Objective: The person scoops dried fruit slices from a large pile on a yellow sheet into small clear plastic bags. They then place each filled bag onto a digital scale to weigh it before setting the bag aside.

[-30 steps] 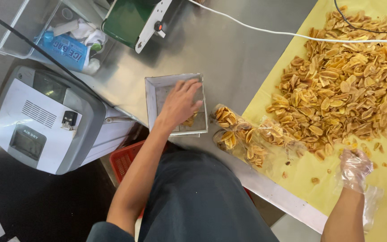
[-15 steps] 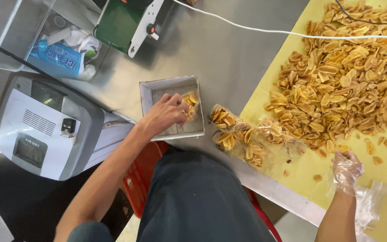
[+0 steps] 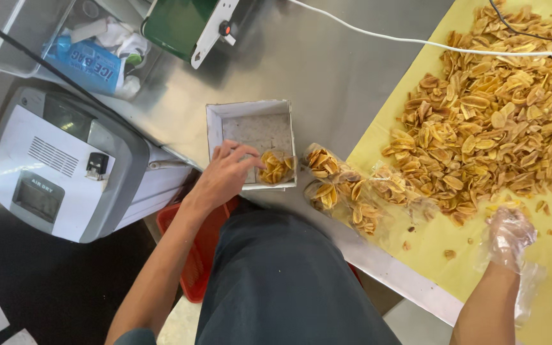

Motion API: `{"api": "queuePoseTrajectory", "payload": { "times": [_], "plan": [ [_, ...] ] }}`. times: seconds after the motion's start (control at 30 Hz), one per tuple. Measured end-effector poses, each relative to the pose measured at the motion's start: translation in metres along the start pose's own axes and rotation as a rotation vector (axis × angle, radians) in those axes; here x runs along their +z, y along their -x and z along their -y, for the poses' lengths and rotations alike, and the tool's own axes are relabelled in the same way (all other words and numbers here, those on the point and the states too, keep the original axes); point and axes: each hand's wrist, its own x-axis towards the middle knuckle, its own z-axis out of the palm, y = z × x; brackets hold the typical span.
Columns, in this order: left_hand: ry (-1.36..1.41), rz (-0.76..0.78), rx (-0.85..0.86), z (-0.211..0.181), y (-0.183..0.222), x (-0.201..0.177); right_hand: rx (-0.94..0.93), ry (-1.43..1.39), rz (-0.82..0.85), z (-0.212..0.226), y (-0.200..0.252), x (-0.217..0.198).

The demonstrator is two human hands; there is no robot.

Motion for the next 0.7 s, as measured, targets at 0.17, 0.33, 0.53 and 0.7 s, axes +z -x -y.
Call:
{"api": "queuePoseTrajectory", "payload": {
  "times": [0.17, 0.33, 0.53, 0.7],
  "plan": [
    [0.064, -0.133, -0.122, -0.01, 0.017, -0.008, 0.075, -0.02, -0.062, 0.037, -0.001, -0.008],
    [0.128, -0.242, -0.204, -0.023, 0.021, 0.0, -0.201, -0.418, 0.252, 0.118, 0.051, 0.003],
    [0.211, -0.307, -0.146, -0.035, 0.001, 0.006, -0.321, -0.267, 0.447, 0.232, 0.122, 0.065],
    [0.202, -0.289, -0.18, -0.038, -0.011, 0.003, -0.261, -0.265, 0.638, 0.292, 0.171, 0.118]
  ]
}}
